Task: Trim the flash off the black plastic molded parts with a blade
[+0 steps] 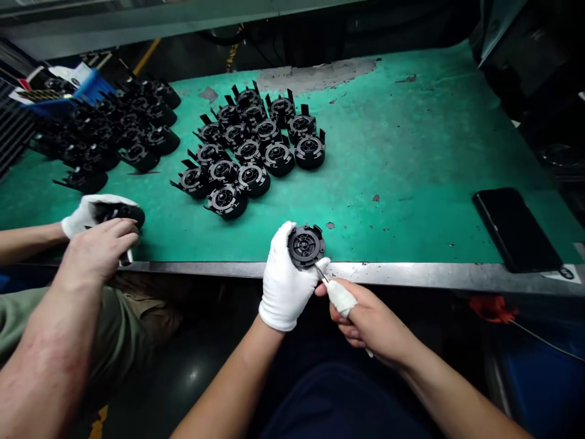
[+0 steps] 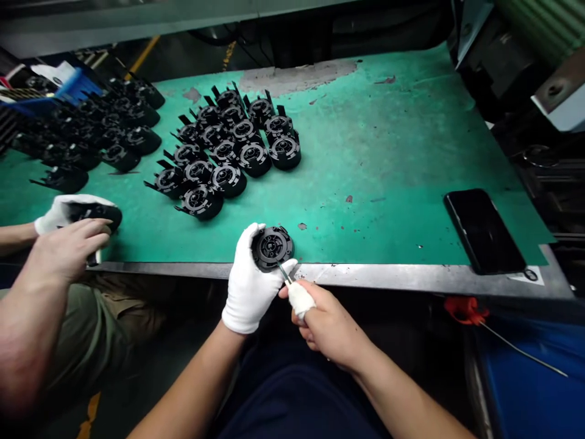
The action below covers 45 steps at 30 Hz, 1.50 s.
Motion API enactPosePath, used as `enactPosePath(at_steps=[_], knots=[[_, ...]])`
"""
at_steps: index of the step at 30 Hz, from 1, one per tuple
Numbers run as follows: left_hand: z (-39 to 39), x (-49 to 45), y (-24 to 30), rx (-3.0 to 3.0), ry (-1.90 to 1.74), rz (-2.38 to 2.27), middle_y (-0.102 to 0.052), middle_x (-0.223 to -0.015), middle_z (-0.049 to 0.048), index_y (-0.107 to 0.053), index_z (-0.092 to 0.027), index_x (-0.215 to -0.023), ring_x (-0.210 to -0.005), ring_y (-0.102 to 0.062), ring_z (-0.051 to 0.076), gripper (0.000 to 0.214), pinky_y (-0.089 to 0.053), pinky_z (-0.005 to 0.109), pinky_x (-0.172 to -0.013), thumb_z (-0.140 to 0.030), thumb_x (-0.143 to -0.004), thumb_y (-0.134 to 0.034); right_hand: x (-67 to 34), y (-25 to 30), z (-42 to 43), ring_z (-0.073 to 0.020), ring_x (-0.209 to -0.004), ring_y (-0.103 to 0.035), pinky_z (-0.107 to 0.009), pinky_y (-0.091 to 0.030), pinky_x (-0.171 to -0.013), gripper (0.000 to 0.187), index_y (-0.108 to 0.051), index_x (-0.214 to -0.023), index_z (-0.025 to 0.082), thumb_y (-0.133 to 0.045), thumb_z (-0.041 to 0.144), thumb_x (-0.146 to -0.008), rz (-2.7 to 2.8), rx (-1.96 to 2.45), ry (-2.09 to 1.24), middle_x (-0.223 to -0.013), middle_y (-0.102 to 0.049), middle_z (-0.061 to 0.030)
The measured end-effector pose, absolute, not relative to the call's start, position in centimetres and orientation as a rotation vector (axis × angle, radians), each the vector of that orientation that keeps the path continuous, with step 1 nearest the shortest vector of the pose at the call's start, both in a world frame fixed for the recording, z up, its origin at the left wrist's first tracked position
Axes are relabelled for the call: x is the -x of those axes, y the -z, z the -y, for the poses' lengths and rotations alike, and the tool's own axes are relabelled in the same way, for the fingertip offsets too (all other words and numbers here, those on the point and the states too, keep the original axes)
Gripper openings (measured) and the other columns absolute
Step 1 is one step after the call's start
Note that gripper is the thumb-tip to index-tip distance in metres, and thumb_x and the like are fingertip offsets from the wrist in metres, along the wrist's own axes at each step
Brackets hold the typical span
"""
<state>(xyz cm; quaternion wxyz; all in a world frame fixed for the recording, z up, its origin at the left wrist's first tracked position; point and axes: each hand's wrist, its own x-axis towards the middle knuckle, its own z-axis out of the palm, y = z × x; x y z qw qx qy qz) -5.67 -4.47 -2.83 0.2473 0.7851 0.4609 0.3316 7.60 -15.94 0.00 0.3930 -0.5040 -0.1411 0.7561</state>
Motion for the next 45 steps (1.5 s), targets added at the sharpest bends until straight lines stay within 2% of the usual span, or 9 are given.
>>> enactPosePath(at_steps=[6,11,18,22,28,32,35,38,45], knots=[[4.4,5.7,3.4,-2.154,-0.914,-1.266,-0.050,-0.142,0.0161,-0.039,-0.017,-0.141,-0.136,-0.048,0.031,0.088,-0.039,0.049,-0.118,-0.045,-0.072,-0.085,-6.3,-2.9,16.3,-0.0053,-0.050,-0.037,-0.018,-0.028,-0.043,0.023,-0.061,-0.106,0.020,-0.053,0.039,-0.097,0.678,1.073,-1.976,-0.071,-0.050,0.0036],[4.8,5.9,4.0,-2.130,-1.008,-1.310,-0.053,-0.135,0.0157,-0.041,-0.018,-0.138,-0.127,-0.055,0.032,0.091,-0.045,0.049,-0.111,-0.055,-0.067,-0.085,-3.8,-1.6,16.3,-0.0040,-0.045,-0.018,-0.016,-0.014,-0.037,0.022,-0.055,-0.097,0.022,-0.051,0.043,-0.097,0.082,1.007,-1.981,-0.061,-0.035,0.0091],[5.2,5.8,4.3,-2.206,-1.086,-1.330,-0.056,-0.129,0.0156,-0.042,-0.017,-0.136,-0.121,-0.058,0.032,0.089,-0.049,0.049,-0.105,-0.056,-0.068,-0.084,-2.3,-0.9,17.0,-0.0037,-0.043,-0.017,-0.014,-0.013,-0.035,0.021,-0.052,-0.091,0.022,-0.057,0.042,-0.095,0.017,0.956,-1.785,-0.059,-0.034,0.0093],[5.4,5.7,3.9,-2.207,-1.103,-1.292,-0.055,-0.133,0.0189,-0.041,-0.015,-0.139,-0.129,-0.054,0.034,0.086,-0.045,0.051,-0.111,-0.051,-0.073,-0.082,-4.3,-2.8,17.3,-0.0043,-0.042,-0.019,-0.014,-0.021,-0.036,0.032,-0.051,-0.083,0.023,-0.054,0.052,-0.096,0.209,0.880,-1.445,-0.056,-0.032,0.0093],[2.5,8.6,1.7,-2.070,-0.739,-0.903,-0.039,-0.157,0.0114,-0.033,-0.022,-0.152,-0.146,-0.038,0.029,0.074,-0.031,0.048,-0.124,-0.030,-0.087,-0.067,-8.6,-2.0,17.1,-0.0056,-0.045,-0.035,-0.016,-0.030,-0.038,0.030,-0.056,-0.090,0.022,-0.054,0.051,-0.097,0.270,1.167,-1.272,-0.063,-0.042,0.0060],[0.6,10.8,1.2,-1.787,-1.019,-0.941,-0.034,-0.161,0.0060,-0.033,-0.027,-0.152,-0.150,-0.029,0.025,0.060,-0.024,0.046,-0.127,-0.027,-0.096,-0.054,-11.2,-0.1,17.3,-0.0081,-0.046,-0.042,-0.019,-0.035,-0.040,0.027,-0.060,-0.106,0.027,-0.052,0.052,-0.098,0.507,1.425,-1.208,-0.068,-0.050,0.0048],[0.9,11.0,1.3,-1.761,-1.046,-0.981,-0.029,-0.162,0.0097,-0.027,-0.025,-0.154,-0.151,-0.027,0.029,0.073,-0.026,0.049,-0.125,-0.037,-0.092,-0.064,-13.2,0.5,16.2,-0.0172,-0.079,-0.063,-0.028,-0.052,-0.066,0.036,-0.062,-0.128,0.031,-0.052,0.049,-0.098,1.044,1.735,-1.058,-0.096,-0.067,-0.0030],[1.6,10.3,1.6,-1.975,-0.846,-1.034,-0.028,-0.162,0.0134,-0.026,-0.024,-0.154,-0.150,-0.027,0.034,0.097,-0.026,0.051,-0.125,-0.043,-0.076,-0.081,-14.1,0.4,14.2,-0.0240,-0.109,-0.062,-0.037,-0.049,-0.091,0.038,-0.063,-0.134,0.033,-0.045,0.039,-0.101,1.632,1.874,-0.856,-0.118,-0.069,-0.0056],[1.6,9.2,2.4,-2.009,-0.806,-1.126,-0.046,-0.148,0.0151,-0.026,-0.021,-0.151,-0.139,-0.046,0.030,0.095,-0.039,0.049,-0.118,-0.038,-0.076,-0.081,-12.6,0.2,11.3,-0.0206,-0.088,-0.064,-0.032,-0.048,-0.075,0.044,-0.060,-0.138,0.031,-0.046,0.023,-0.098,2.147,1.891,-0.538,-0.093,-0.070,-0.0044]])
